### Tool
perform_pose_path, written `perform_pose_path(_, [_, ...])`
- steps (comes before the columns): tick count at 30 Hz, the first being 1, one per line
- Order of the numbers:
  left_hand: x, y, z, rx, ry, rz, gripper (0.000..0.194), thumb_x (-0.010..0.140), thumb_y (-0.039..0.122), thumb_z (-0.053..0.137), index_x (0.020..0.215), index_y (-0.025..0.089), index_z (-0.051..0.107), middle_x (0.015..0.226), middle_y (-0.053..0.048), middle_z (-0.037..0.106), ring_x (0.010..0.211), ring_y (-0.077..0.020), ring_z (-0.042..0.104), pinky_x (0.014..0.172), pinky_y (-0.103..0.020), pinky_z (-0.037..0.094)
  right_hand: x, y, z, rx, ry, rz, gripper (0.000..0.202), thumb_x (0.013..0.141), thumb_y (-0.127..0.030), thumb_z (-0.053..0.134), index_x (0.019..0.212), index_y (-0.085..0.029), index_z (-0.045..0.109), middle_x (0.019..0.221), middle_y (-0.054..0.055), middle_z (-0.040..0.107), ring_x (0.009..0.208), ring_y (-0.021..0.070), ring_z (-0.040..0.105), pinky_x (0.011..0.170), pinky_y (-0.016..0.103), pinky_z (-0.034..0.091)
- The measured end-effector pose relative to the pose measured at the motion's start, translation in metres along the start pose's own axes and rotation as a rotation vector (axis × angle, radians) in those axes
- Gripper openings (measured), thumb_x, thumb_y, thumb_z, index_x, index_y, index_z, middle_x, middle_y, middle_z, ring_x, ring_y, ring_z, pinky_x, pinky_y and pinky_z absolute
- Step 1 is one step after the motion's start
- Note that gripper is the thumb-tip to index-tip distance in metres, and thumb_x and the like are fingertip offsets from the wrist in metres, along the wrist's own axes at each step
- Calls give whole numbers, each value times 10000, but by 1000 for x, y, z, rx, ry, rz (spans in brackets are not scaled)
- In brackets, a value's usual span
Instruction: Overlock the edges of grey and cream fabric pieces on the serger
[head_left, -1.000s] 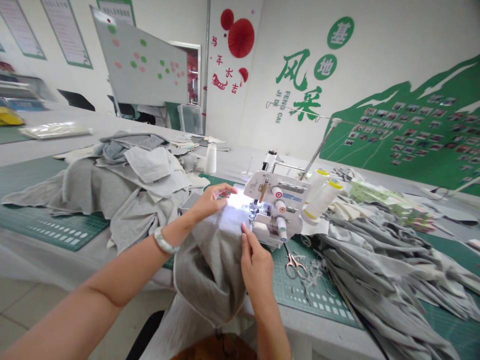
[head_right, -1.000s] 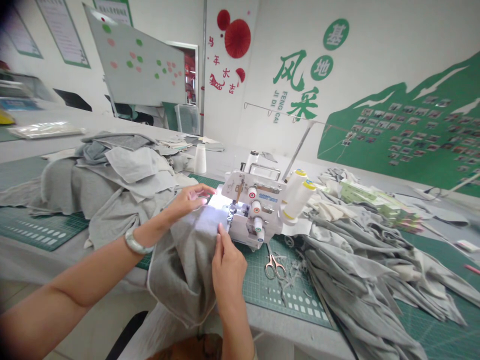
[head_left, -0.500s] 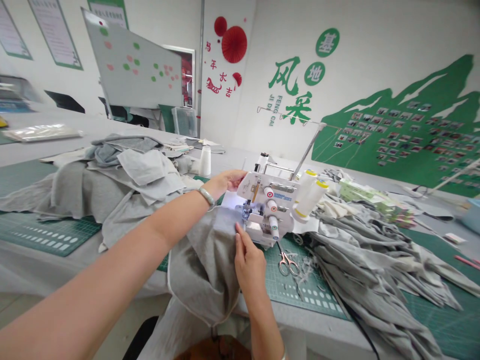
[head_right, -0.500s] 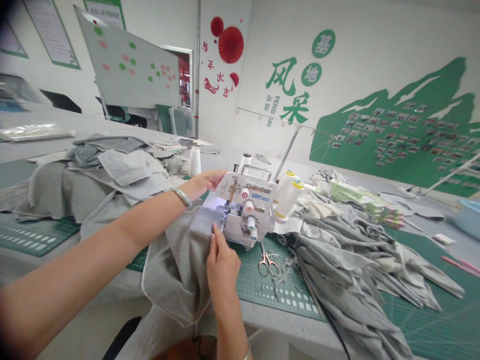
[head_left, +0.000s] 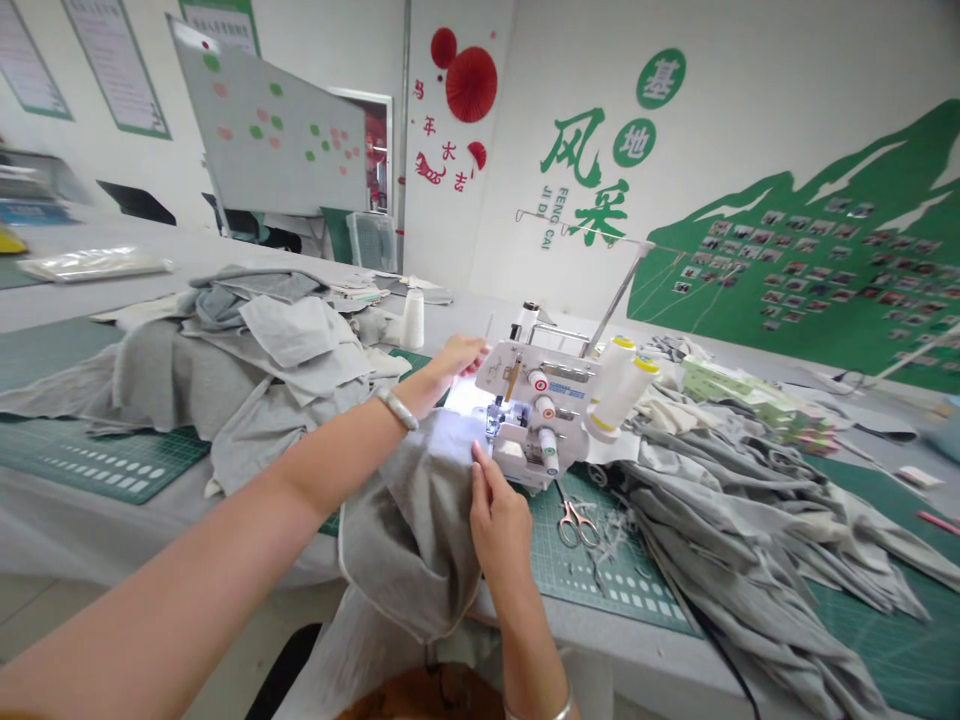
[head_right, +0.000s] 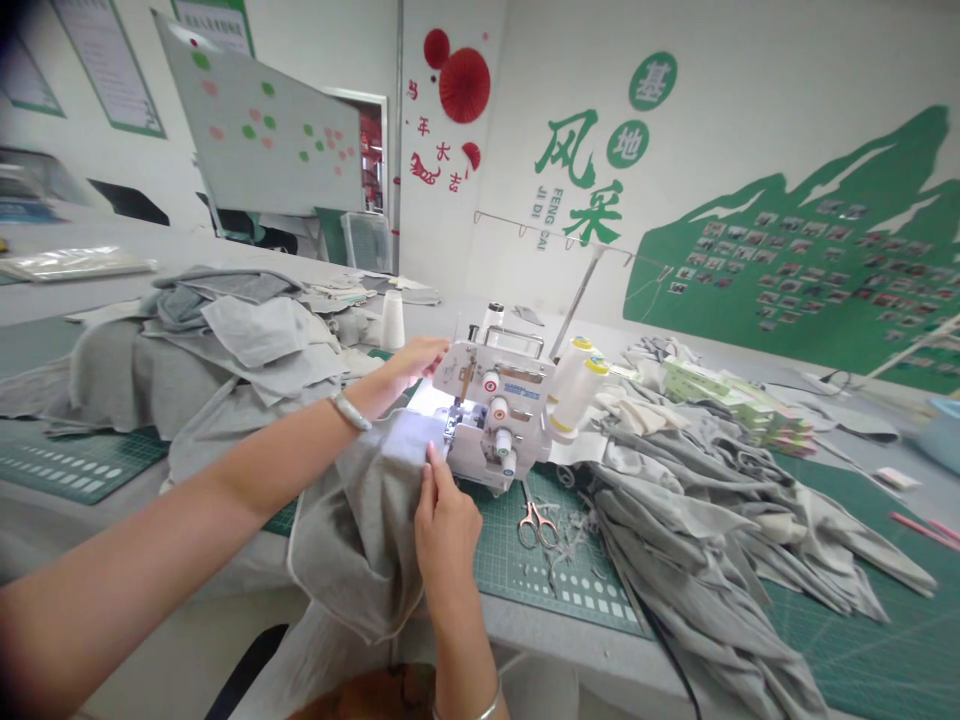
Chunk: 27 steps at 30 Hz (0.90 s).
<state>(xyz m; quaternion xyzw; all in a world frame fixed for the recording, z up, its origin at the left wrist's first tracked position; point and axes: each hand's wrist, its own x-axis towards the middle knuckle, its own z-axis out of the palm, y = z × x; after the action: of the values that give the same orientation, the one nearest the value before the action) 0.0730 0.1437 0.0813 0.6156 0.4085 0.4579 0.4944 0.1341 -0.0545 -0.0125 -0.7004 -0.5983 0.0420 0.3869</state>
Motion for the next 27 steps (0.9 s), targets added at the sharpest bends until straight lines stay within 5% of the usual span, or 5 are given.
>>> perform_pose_path(4, [-53,-7,-16,89,188,157,151,824,219,507,687,176,554,623,16,562,631,-125,525,650,-232,411,-2,3,3,24,4,-21,399,988,-337,362,1299,-261,601,907,68,767,745,225,734,607,251,509])
perform_pose_path(10, [-129,-39,-24,631,-209,570,204,888,235,477,921,181,671,1023,-76,702,995,-207,615,947,-358,437,-8,17,19,159,40,-135,417,995,-288,339,1353,-197,531,1170,81,697,922,203,718,776,272,543])
perform_pose_path(15, [-131,-49,-28,649,-247,632,277,938,209,428,1074,184,668,1173,-83,677,1131,-204,591,1007,-392,435,-18,29,33,265,152,-263,433,982,-208,372,1403,-166,462,1350,97,573,1181,187,599,930,271,512])
perform_pose_path(27, [-135,-53,-24,637,-170,604,270,931,183,460,1055,204,698,1178,-66,685,1124,-205,608,1017,-415,417,-26,33,30,345,197,-378,367,957,-155,436,1299,-155,569,1228,111,663,1117,191,643,929,288,527])
